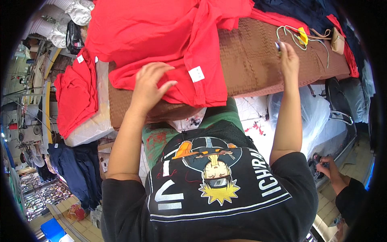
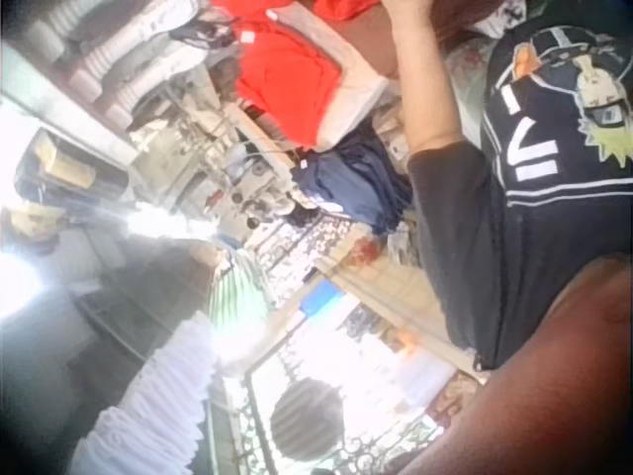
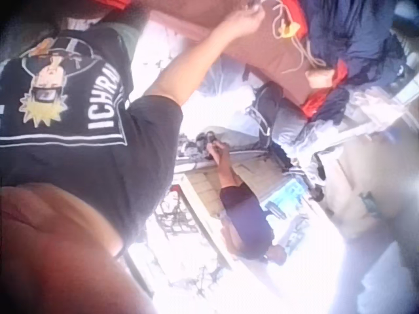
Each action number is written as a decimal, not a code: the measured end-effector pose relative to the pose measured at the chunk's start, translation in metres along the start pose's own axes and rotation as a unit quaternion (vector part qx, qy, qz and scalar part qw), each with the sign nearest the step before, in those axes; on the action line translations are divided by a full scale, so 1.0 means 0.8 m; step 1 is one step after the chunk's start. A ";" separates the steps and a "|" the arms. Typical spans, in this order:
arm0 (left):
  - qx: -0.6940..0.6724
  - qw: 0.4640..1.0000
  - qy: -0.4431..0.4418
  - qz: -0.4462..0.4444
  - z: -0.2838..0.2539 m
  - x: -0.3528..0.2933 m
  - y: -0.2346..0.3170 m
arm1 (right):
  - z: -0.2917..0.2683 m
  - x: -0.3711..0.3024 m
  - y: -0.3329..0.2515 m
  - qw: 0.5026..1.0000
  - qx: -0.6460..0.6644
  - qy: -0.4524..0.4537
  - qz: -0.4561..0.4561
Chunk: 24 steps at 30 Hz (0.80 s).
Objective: The person trims excess threads from several red t-shirts using small shears. The person picks up shirts from a stack, cuts loose threads from the neckline and tags, and sets the trimmed shirts into another stack on the table.
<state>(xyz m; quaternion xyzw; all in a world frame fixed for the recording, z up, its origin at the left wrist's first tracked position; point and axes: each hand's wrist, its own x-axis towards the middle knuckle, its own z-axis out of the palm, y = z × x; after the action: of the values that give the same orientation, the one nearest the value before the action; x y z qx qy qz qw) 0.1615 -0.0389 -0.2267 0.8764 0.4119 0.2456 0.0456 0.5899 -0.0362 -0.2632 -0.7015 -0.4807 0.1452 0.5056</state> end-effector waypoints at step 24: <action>-0.034 0.987 -0.105 0.114 0.073 -0.004 0.130 | -0.098 -0.048 -0.014 0.961 -0.265 -0.073 0.034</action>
<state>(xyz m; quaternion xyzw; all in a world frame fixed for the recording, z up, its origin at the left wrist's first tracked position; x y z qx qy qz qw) 0.2601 -0.1025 -0.2493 0.9363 0.2936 0.1701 0.0902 0.6191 -0.1126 -0.2294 -0.8140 -0.5132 0.0809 0.2598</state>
